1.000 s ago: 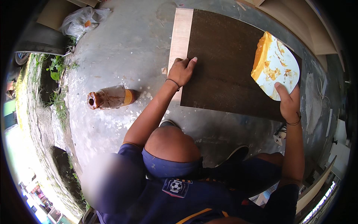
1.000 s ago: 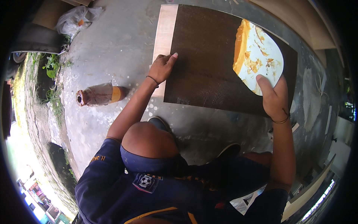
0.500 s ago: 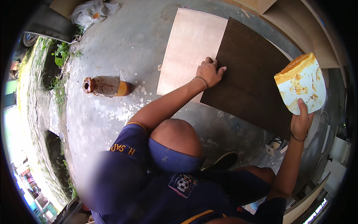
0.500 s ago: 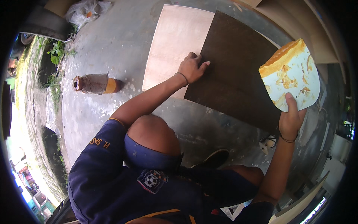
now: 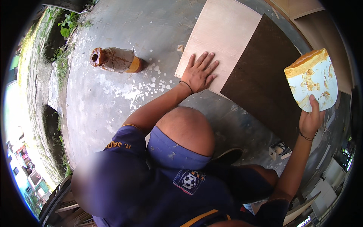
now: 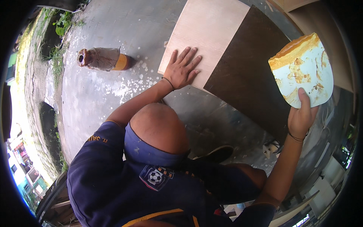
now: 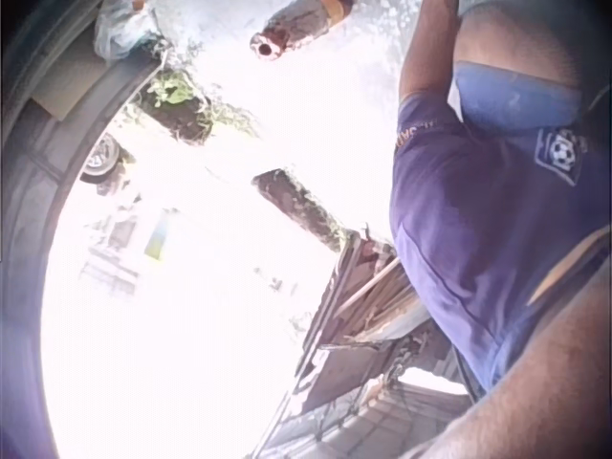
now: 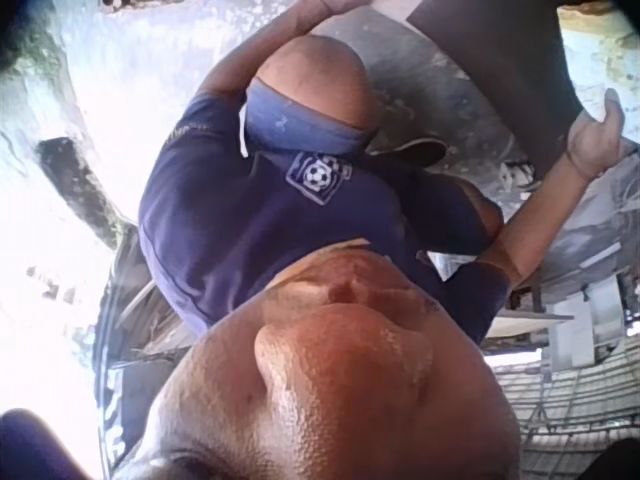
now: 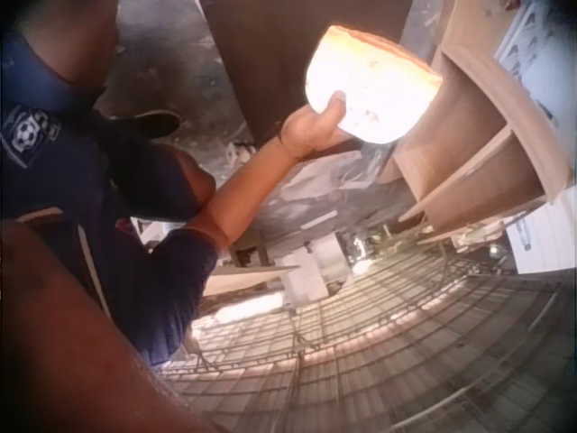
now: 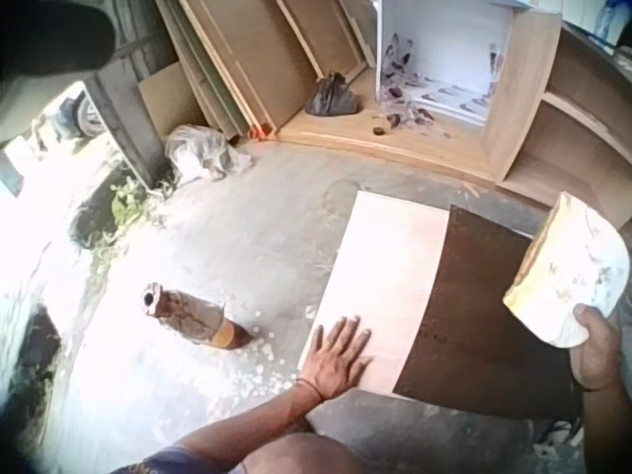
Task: The person pours glue from a bottle onto a board and spreads it evenly across the surface using a plastic scraper.
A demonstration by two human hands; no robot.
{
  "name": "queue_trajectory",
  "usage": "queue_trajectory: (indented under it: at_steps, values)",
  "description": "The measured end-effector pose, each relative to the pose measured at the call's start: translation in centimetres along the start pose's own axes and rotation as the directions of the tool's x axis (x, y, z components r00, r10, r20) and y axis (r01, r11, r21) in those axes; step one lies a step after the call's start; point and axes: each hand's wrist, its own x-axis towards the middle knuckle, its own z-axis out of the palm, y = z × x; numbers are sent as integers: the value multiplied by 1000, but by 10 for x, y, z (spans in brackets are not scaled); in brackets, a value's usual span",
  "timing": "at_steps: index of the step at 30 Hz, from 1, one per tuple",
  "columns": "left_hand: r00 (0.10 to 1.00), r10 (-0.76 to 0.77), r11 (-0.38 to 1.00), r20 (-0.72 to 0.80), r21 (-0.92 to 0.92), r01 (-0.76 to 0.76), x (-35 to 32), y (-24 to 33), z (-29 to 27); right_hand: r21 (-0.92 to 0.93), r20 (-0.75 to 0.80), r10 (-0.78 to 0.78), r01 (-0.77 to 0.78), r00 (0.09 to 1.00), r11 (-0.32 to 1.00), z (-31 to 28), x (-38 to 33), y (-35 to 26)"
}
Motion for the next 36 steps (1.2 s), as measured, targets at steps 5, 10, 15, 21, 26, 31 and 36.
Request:
queue_trajectory:
  at_steps: [5, 10, 15, 21, 26, 31, 36]
  values:
    - [823, -568, 823, -16, 11, 568, -32, -82, -2, -9, 154, 57, -57, 986, 998, 63, 32, 19]
    - [722, -650, 758, -239, -283, 588, -42, -91, -7, -118, 354, 65, -24, 933, 993, 114, 52, 51]
    - [902, -422, 901, -94, -149, 407, -52, -58, -5, -502, 500, -27, 315, 866, 806, 177, 72, 75]
    - [860, -504, 816, -80, -371, 444, -93, -66, 19, -681, 634, -277, 691, 722, 243, 250, 70, 129]
    - [834, -545, 785, -86, -401, 472, -134, -75, 17, -850, 519, -148, 526, 842, 11, 298, 44, 187]
    - [801, -596, 729, -58, -458, 509, -139, -76, 11, -872, 444, 85, 452, 892, -187, 322, 11, 211]
    - [771, -630, 695, -93, -511, 506, -123, -76, -5, -837, 434, 200, 475, 878, -272, 323, -11, 198]
